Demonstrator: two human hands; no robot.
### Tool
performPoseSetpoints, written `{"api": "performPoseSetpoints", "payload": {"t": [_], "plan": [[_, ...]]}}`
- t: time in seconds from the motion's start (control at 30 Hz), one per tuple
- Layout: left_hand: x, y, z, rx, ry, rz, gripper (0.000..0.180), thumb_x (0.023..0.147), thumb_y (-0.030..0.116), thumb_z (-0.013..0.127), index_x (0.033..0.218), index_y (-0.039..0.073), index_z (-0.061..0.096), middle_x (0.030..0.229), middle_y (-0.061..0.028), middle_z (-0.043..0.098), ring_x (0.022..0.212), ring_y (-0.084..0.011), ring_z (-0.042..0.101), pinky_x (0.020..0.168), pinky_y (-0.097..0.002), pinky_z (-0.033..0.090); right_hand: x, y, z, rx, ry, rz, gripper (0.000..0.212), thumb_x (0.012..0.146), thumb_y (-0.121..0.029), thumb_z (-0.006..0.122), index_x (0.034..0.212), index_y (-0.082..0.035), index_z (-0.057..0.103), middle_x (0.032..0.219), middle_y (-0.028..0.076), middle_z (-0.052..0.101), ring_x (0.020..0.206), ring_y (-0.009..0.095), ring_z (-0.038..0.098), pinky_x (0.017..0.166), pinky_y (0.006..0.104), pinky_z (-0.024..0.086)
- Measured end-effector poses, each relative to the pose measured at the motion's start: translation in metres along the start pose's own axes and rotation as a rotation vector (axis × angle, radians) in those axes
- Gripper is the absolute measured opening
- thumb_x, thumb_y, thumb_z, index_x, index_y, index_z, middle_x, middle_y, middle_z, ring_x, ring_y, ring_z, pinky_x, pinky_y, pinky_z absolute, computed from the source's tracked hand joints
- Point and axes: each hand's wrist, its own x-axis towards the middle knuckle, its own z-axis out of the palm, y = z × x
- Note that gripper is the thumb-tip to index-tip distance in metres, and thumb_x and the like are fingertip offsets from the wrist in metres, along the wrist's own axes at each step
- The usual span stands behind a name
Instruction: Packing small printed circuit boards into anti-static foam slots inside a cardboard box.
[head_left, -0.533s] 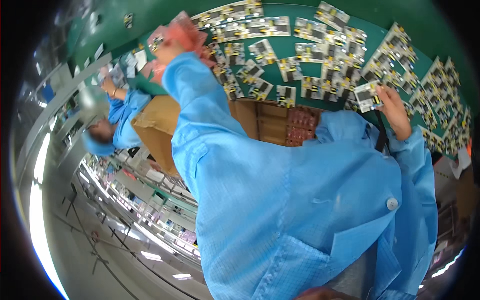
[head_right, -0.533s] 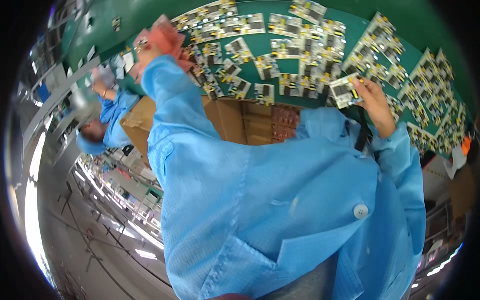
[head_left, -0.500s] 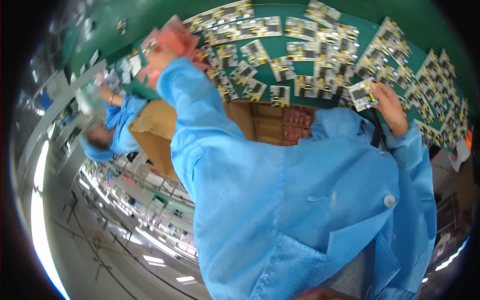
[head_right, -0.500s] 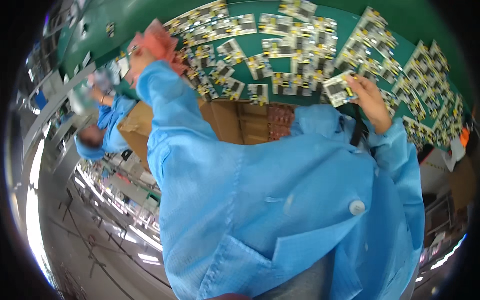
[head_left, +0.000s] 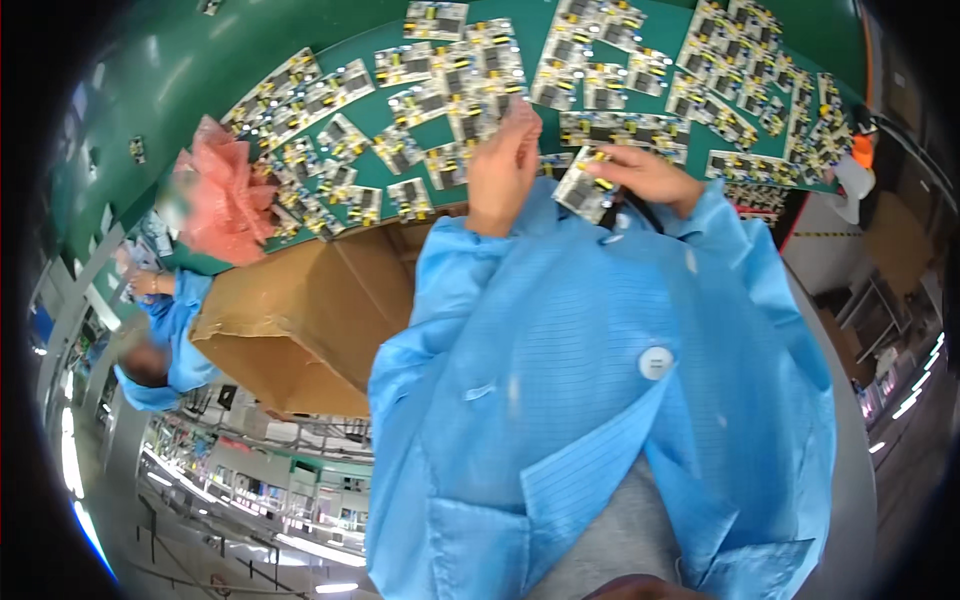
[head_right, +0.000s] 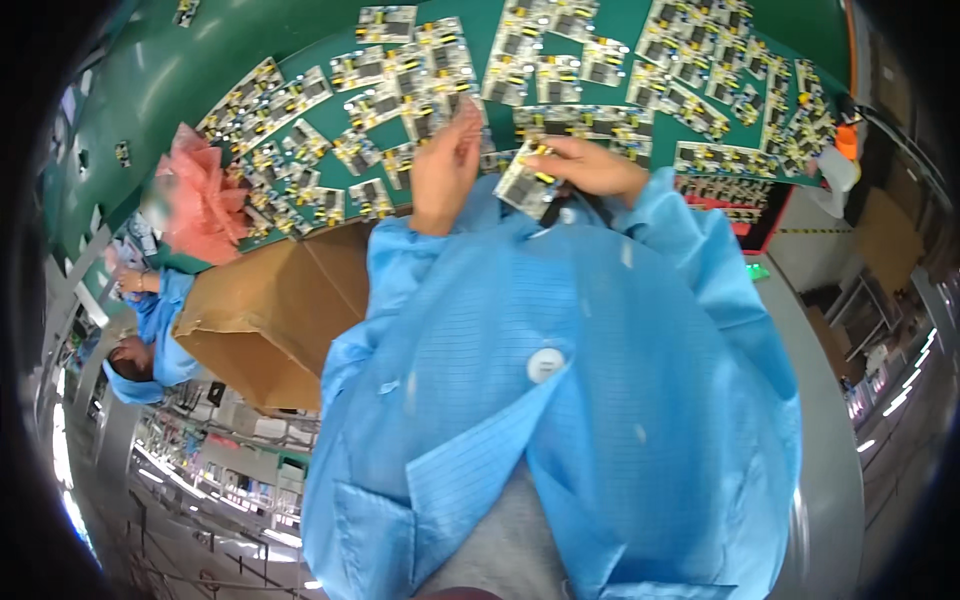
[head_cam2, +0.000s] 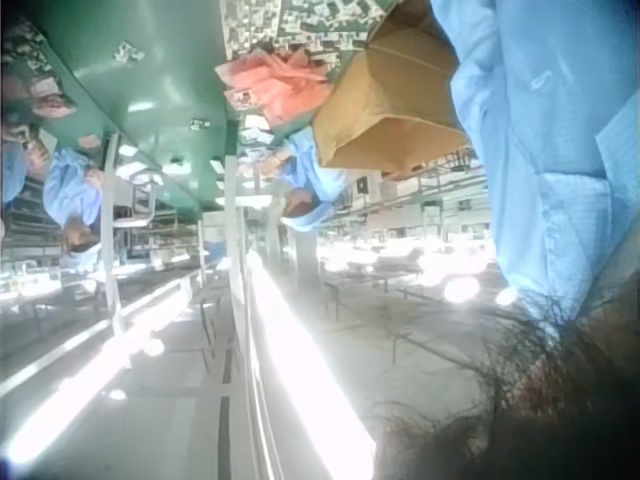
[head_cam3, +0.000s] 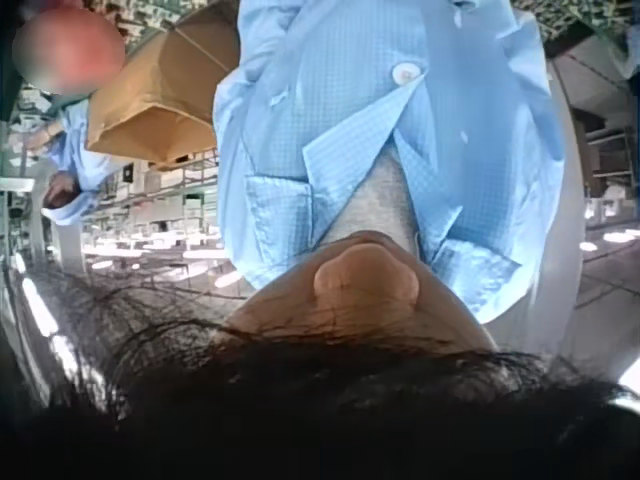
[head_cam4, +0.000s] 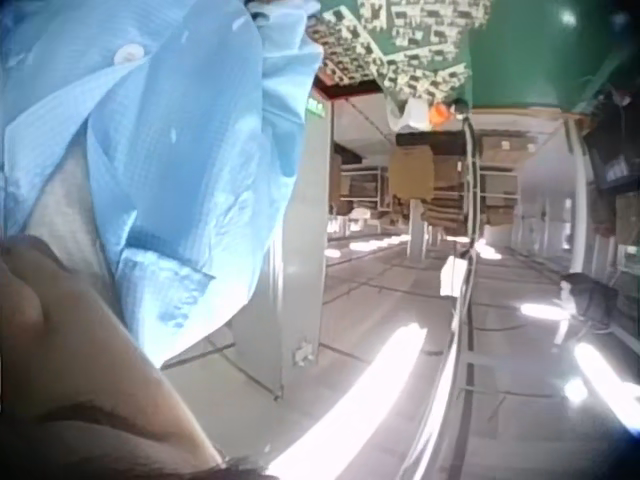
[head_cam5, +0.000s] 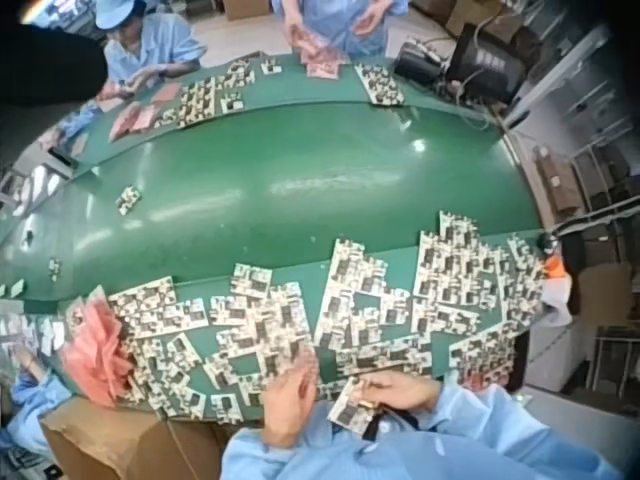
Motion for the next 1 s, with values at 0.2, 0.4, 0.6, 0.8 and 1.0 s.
{"api": "performPoseSetpoints", "payload": {"t": [0.2,0.4,0.6,0.8,1.0], "plan": [[0.005,0.026,0.004,0.077,-0.071,-0.067,0.010,0.077,0.009,0.065,0.086,0.008,0.065,0.074,-0.0112,0.065,0.063,-0.0296,0.062,0.056,-0.0399,0.048,-0.022,0.043,-0.010,0.097,-0.015,-0.101,0.043,0.099,-0.036,0.043,0.130,-0.007,0.049,0.098,-0.002,0.058,0.075,0.004,0.050,0.064,0.0196,0.044],[-0.012,0.038,0.043,0.090,-0.313,0.186,0.015,0.071,0.006,0.066,0.085,0.012,0.067,0.072,-0.0052,0.065,0.064,-0.0238,0.062,0.060,-0.0354,0.049,-0.056,0.119,-0.036,0.383,0.305,-0.175,0.042,0.099,-0.044,0.038,0.114,-0.009,0.054,0.078,-0.004,0.054,0.062,0.003,0.045,0.053,0.0174,0.036],[-0.022,0.047,0.108,0.224,-0.615,0.507,0.018,0.068,0.008,0.065,0.086,0.010,0.063,0.090,-0.0080,0.059,0.089,-0.0275,0.057,0.076,-0.0393,0.045,-0.073,0.207,-0.036,0.517,0.566,-0.147,0.032,0.099,-0.037,0.044,0.112,-0.010,0.052,0.081,-0.003,0.055,0.064,0.003,0.049,0.057,0.0178,0.041],[-0.033,0.017,0.151,0.357,-0.784,0.629,0.026,0.071,0.011,0.064,0.096,0.014,0.063,0.098,-0.0053,0.057,0.100,-0.0262,0.054,0.087,-0.0383,0.044,-0.086,0.255,-0.020,0.601,0.572,-0.225,0.032,0.098,-0.034,0.048,0.119,-0.010,0.048,0.088,-0.002,0.056,0.067,0.003,0.052,0.062,0.0168,0.043],[-0.037,0.036,0.151,0.499,-0.802,0.664,0.032,0.072,0.019,0.064,0.104,0.016,0.063,0.102,-0.0096,0.054,0.104,-0.0284,0.052,0.090,-0.0420,0.042,-0.094,0.265,-0.019,0.636,0.474,-0.224,0.043,0.095,-0.026,0.053,0.132,-0.008,0.040,0.093,0.000,0.058,0.076,0.004,0.053,0.068,0.0188,0.044]]}}
